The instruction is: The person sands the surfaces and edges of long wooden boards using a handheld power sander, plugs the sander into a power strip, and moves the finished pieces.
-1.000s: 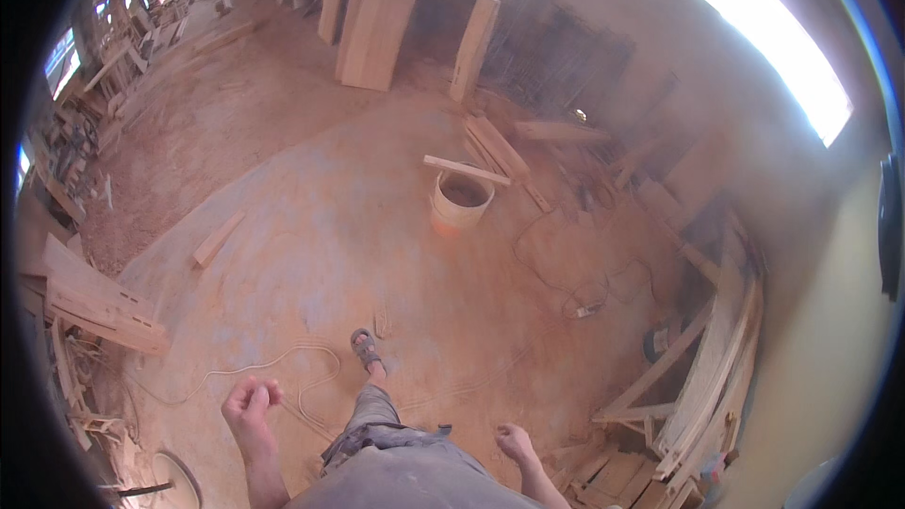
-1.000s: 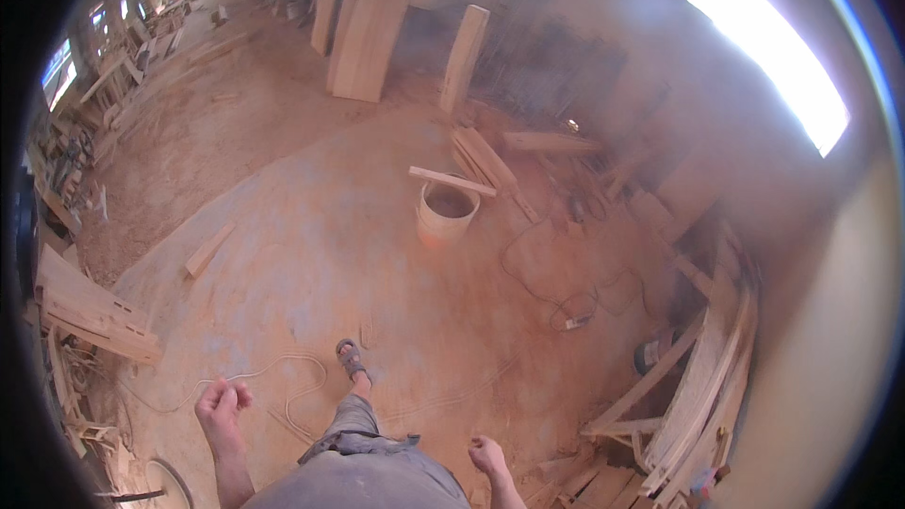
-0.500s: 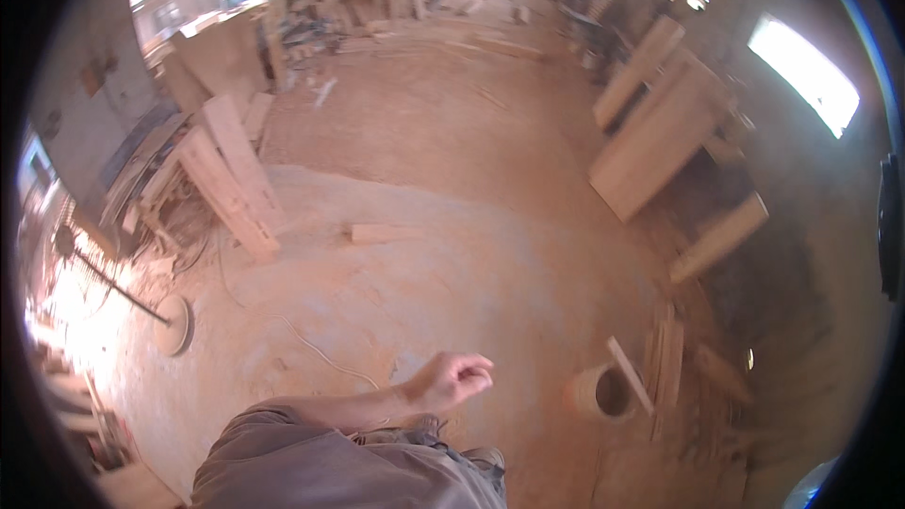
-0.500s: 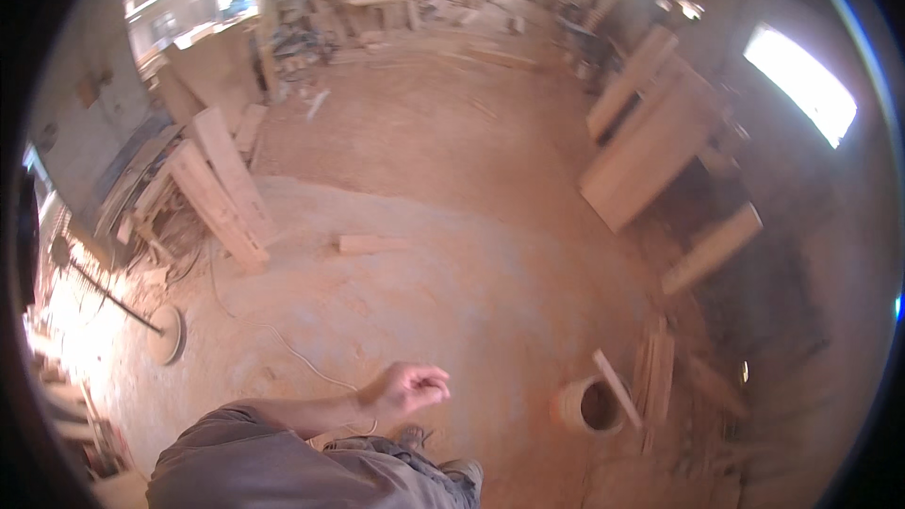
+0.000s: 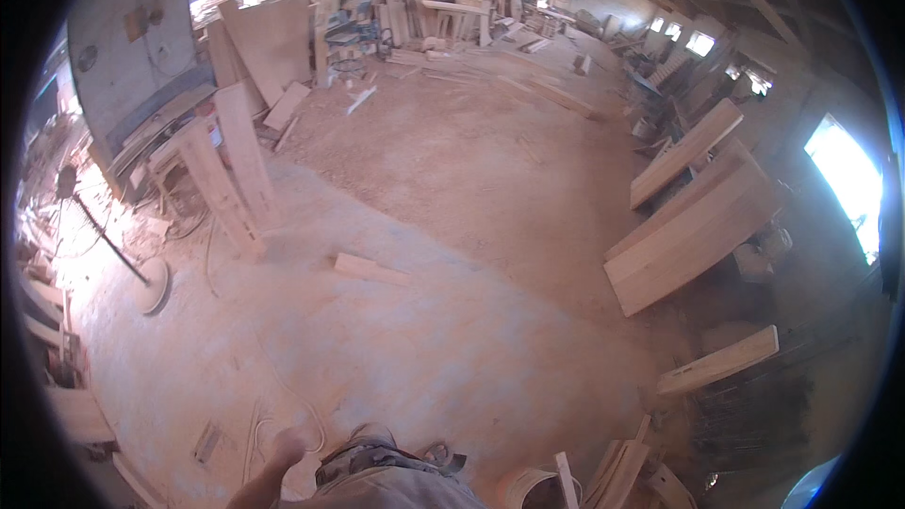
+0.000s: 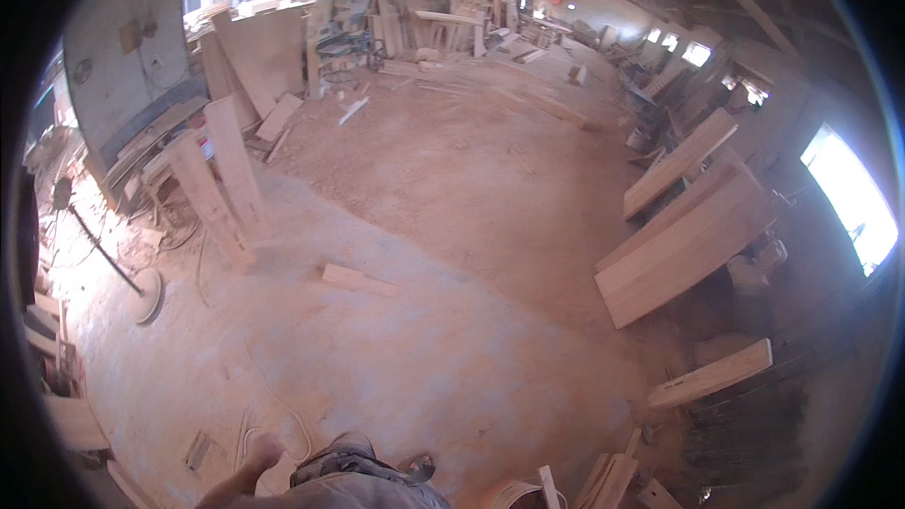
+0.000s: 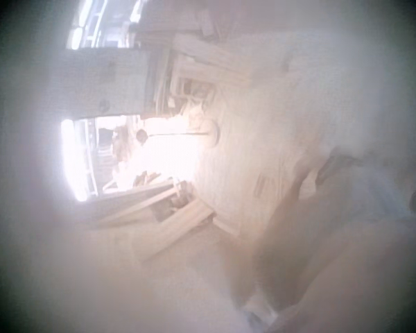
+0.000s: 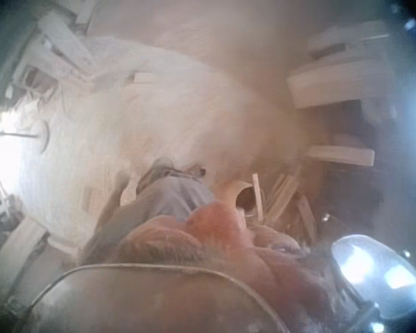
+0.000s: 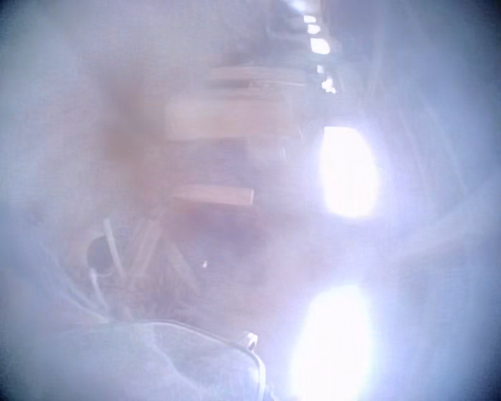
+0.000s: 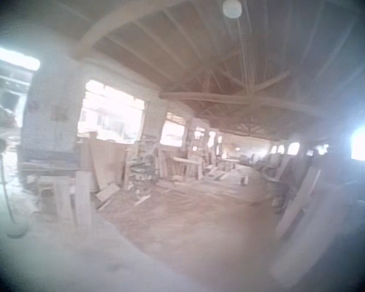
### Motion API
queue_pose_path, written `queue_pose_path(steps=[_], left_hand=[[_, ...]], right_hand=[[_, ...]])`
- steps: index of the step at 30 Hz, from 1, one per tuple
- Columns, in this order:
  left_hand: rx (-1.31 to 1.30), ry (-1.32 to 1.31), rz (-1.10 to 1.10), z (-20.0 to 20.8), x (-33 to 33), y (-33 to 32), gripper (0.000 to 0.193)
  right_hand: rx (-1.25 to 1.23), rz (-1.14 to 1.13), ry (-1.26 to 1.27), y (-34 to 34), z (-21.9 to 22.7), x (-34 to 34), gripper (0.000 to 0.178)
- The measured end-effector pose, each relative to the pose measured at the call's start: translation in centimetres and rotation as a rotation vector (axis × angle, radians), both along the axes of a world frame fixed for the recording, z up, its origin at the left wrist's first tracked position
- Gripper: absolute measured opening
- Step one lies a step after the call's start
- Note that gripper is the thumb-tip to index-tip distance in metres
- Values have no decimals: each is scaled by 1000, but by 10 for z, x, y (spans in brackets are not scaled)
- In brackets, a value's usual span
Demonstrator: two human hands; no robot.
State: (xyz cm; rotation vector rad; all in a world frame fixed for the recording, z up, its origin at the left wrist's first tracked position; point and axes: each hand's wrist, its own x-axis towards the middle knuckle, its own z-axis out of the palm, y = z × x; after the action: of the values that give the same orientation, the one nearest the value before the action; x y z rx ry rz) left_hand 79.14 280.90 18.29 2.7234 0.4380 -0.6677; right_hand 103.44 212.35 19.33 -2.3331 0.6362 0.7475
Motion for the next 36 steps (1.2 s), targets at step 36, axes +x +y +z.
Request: queue_pose_path(steps=[36], left_hand=[[-1200,170,11,378,505,115,40]], right_hand=[[8,895,136,413,-34,678,16]])
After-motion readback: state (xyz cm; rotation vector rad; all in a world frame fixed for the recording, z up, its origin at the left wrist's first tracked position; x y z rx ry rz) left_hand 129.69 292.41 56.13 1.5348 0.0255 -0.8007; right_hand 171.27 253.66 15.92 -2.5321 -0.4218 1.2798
